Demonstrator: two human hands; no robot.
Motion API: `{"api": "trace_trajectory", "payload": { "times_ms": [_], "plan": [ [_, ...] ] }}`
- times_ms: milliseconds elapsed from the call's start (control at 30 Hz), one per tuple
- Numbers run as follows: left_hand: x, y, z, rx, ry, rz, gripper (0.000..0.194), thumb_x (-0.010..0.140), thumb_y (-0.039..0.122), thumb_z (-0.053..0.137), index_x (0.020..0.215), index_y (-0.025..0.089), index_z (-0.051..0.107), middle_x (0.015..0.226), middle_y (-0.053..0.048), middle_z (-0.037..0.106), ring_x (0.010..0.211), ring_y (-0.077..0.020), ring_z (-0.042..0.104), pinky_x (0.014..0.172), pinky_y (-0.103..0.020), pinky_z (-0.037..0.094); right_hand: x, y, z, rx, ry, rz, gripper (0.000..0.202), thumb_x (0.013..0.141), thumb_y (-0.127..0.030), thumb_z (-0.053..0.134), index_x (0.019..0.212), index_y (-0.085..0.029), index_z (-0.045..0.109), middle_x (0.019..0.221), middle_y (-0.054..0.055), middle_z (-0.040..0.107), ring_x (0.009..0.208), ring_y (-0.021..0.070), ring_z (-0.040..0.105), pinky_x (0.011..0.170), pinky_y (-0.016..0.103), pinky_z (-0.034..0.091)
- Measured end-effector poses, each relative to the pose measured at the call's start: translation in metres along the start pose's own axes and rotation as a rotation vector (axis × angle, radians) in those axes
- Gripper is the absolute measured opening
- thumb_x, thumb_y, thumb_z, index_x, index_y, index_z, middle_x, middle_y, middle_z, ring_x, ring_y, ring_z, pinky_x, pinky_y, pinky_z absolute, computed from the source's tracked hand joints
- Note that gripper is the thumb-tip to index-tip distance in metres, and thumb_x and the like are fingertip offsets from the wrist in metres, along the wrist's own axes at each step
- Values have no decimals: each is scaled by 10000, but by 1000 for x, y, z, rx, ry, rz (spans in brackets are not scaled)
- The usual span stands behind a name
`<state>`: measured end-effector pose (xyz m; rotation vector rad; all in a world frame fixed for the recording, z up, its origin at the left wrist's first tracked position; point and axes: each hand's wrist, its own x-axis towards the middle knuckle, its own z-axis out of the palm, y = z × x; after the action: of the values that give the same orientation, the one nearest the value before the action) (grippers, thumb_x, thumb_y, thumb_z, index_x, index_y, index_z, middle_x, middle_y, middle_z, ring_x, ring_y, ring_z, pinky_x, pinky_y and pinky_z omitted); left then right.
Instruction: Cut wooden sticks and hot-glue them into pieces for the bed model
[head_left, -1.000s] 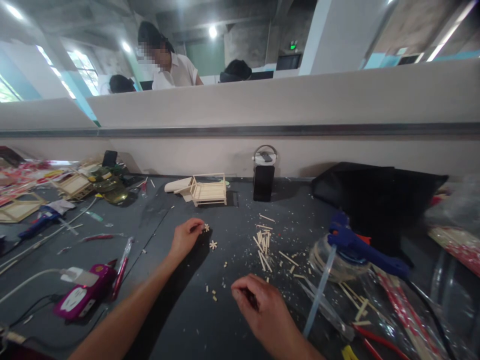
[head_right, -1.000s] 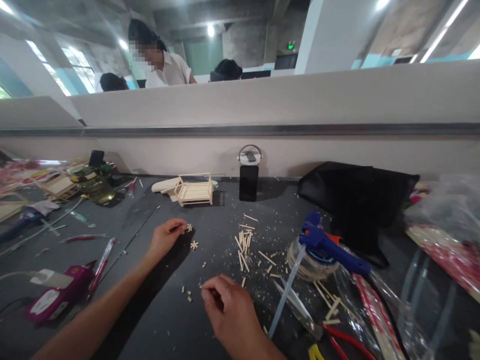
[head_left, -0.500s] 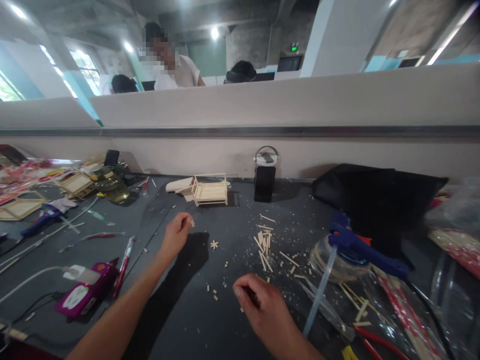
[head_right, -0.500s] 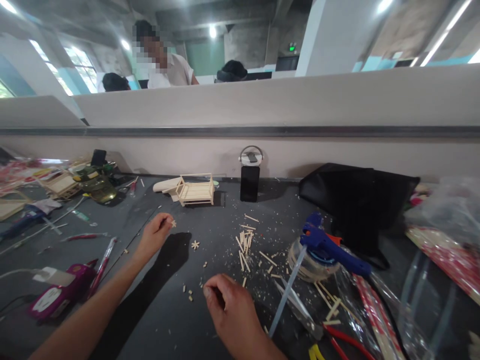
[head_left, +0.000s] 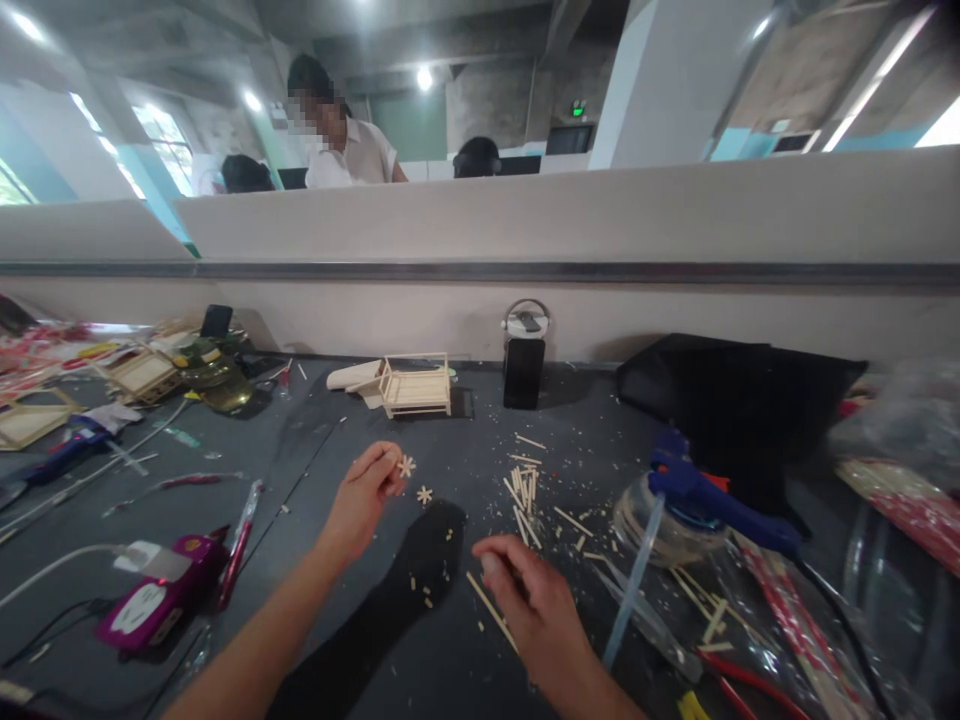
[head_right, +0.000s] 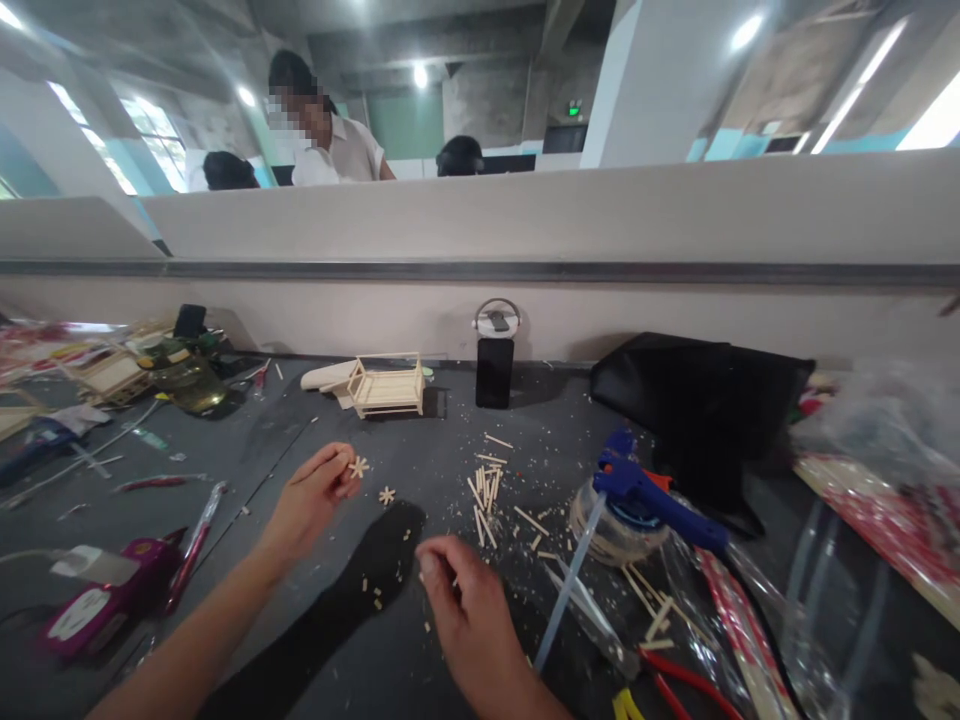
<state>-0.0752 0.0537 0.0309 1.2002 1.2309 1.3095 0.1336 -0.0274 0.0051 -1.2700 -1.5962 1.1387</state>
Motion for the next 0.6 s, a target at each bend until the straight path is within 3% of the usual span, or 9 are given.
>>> {"api": "trace_trajectory", "payload": {
  "times_ms": [100,167,367,600],
  "plan": [
    [-28,11,20,-137,-99,-61,244,843,378,547,696,198,473,626,41,396,568,-113,367,553,-246,333,3,-10,-1,329,13,186,448,891,-528,507,1211,-214,520,861,26,596,653,142,557,437,209,415],
    [-45,14,31,-101,-161,-83,270,865,404,522,694,200,478,622,35,395,574,-122,358,559,-250,335,5,-18,-1,509,-14,275,556,828,-578,584,1240,-212,506,889,32,584,682,151,572,375,182,394],
    [-77,13,47,113,-258,-64,311,898,469,461,714,224,507,655,6,486,614,-156,423,580,-267,360,5,-33,-2,793,-134,354,472,753,-548,704,1027,-171,638,752,-4,580,601,103,549,352,141,373],
    [-87,10,48,250,-216,16,307,920,457,424,724,240,521,661,-3,536,634,-179,460,580,-276,345,6,-41,-6,775,-144,402,419,674,-465,796,906,-150,644,614,-41,546,505,71,473,346,138,331]
  ]
}}
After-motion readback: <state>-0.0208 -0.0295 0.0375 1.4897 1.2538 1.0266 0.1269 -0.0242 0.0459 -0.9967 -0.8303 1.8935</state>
